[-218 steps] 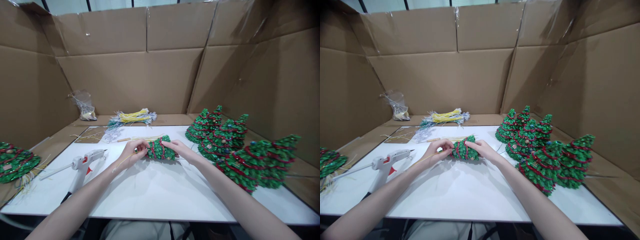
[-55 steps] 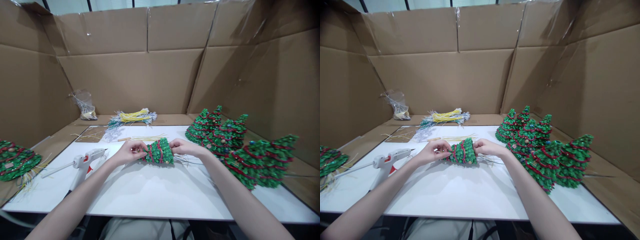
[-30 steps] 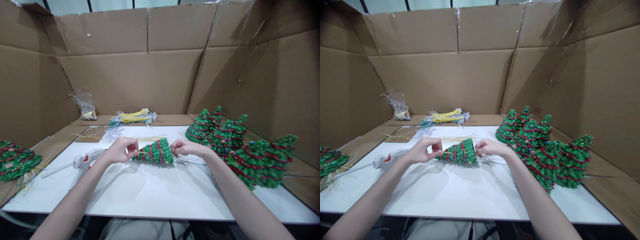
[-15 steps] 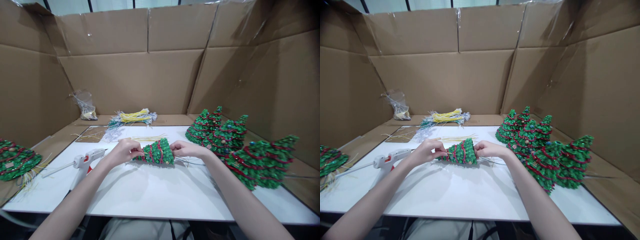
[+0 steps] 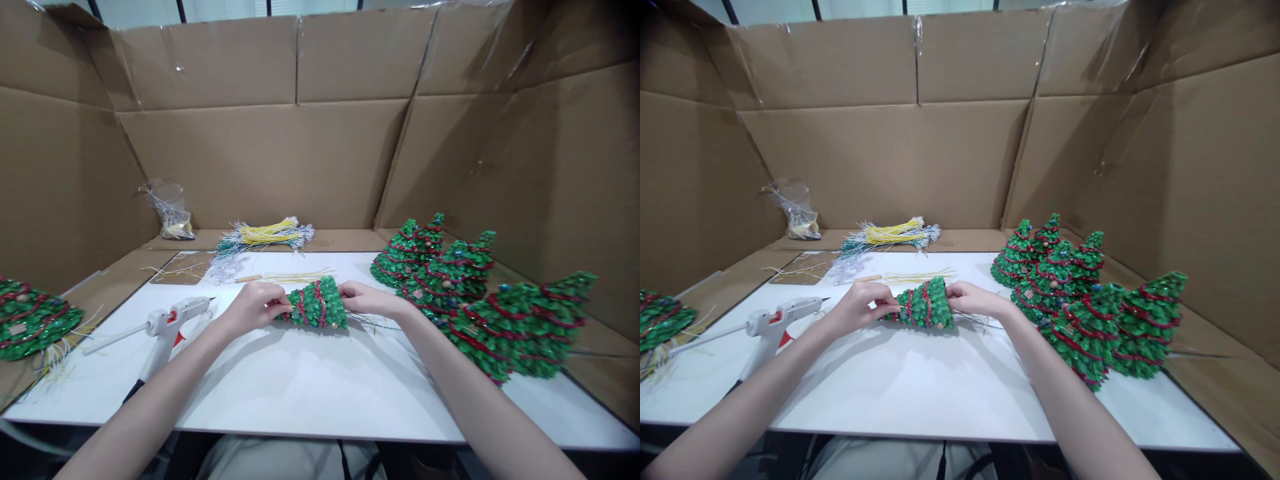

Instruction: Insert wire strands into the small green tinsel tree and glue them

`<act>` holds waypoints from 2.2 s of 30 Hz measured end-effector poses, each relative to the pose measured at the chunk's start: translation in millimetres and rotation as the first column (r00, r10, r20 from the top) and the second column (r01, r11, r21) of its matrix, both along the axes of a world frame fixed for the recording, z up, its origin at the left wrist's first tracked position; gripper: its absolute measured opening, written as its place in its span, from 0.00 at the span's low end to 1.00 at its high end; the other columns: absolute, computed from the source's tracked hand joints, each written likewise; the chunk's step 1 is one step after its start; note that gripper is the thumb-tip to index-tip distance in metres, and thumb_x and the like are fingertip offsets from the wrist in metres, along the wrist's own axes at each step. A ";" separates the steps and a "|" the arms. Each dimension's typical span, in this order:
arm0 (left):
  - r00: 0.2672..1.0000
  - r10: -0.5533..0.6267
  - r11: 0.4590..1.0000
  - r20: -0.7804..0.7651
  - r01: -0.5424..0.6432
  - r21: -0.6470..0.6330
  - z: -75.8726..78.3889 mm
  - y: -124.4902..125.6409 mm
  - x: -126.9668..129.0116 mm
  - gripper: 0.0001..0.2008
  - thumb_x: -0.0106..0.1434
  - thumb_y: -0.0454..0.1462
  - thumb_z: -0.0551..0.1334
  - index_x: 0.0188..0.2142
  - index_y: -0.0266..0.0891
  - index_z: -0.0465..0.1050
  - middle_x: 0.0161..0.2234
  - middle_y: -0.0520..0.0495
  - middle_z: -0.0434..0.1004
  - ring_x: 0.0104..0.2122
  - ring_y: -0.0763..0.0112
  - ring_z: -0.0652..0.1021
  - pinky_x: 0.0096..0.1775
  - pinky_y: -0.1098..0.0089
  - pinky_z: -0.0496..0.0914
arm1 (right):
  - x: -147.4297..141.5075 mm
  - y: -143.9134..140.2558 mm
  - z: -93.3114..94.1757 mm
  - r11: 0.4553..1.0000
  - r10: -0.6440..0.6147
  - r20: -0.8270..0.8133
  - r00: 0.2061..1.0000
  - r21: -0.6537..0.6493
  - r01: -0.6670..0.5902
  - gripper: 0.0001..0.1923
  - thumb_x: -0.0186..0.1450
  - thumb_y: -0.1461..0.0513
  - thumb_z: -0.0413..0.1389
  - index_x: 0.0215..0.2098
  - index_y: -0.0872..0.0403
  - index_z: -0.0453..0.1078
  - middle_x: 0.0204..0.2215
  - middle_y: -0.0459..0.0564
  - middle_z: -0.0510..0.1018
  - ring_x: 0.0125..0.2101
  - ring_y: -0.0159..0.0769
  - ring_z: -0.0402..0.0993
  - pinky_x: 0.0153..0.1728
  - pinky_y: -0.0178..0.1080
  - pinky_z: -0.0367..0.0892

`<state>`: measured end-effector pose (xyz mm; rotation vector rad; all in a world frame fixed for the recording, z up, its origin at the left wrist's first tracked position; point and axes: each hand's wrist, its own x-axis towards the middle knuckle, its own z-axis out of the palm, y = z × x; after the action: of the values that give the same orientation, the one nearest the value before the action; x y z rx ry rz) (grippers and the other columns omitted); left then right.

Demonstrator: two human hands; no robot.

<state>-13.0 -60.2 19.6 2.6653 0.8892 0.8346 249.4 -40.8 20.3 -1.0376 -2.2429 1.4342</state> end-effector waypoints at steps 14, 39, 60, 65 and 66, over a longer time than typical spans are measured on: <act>0.996 0.084 0.990 -0.039 -0.088 -0.112 5.3 -3.6 -2.6 0.05 0.58 0.37 0.60 0.30 0.37 0.70 0.23 0.52 0.70 0.24 0.76 0.68 0.29 0.75 0.61 | -1.8 4.8 -10.5 0.995 -0.034 -0.026 0.999 0.095 0.036 0.10 0.56 0.60 0.53 0.31 0.58 0.73 0.25 0.46 0.75 0.31 0.37 0.69 0.34 0.37 0.65; 0.957 0.280 0.936 -0.069 -0.289 -0.200 -6.8 -8.3 14.5 0.06 0.48 0.33 0.55 0.17 0.37 0.61 0.16 0.56 0.59 0.19 0.78 0.62 0.24 0.76 0.53 | -10.9 -0.3 -6.5 1.000 -0.003 -0.105 0.994 0.012 0.004 0.16 0.55 0.60 0.55 0.39 0.60 0.72 0.31 0.50 0.79 0.34 0.39 0.72 0.37 0.39 0.68; 0.856 0.471 0.881 -0.213 -0.449 0.148 -2.5 -15.3 27.2 0.08 0.48 0.37 0.54 0.15 0.37 0.63 0.15 0.50 0.66 0.19 0.71 0.66 0.25 0.72 0.50 | -8.6 8.9 -22.1 0.993 0.042 -0.177 0.983 -0.099 -0.060 0.07 0.50 0.62 0.58 0.24 0.61 0.71 0.23 0.49 0.78 0.23 0.31 0.70 0.27 0.33 0.65; 0.867 0.441 0.887 -0.231 -0.384 0.255 -2.3 -16.2 24.0 0.08 0.50 0.36 0.53 0.18 0.38 0.66 0.18 0.49 0.71 0.20 0.70 0.67 0.26 0.71 0.50 | -8.6 9.9 -21.9 0.998 0.035 -0.109 0.993 -0.052 -0.041 0.07 0.51 0.62 0.57 0.24 0.60 0.71 0.21 0.46 0.75 0.23 0.31 0.68 0.25 0.33 0.64; 0.868 0.440 0.887 -0.231 -0.381 0.260 -2.1 -16.5 23.0 0.08 0.50 0.36 0.53 0.18 0.38 0.66 0.18 0.49 0.71 0.20 0.70 0.68 0.26 0.71 0.51 | -9.2 10.0 -22.0 0.999 0.028 -0.106 0.994 -0.038 -0.033 0.07 0.51 0.61 0.57 0.23 0.60 0.71 0.21 0.46 0.75 0.24 0.31 0.68 0.25 0.33 0.64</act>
<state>10.0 -76.7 17.5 2.8671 1.5701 0.6574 240.2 -30.8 -1.7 -0.9207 -2.1730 1.5157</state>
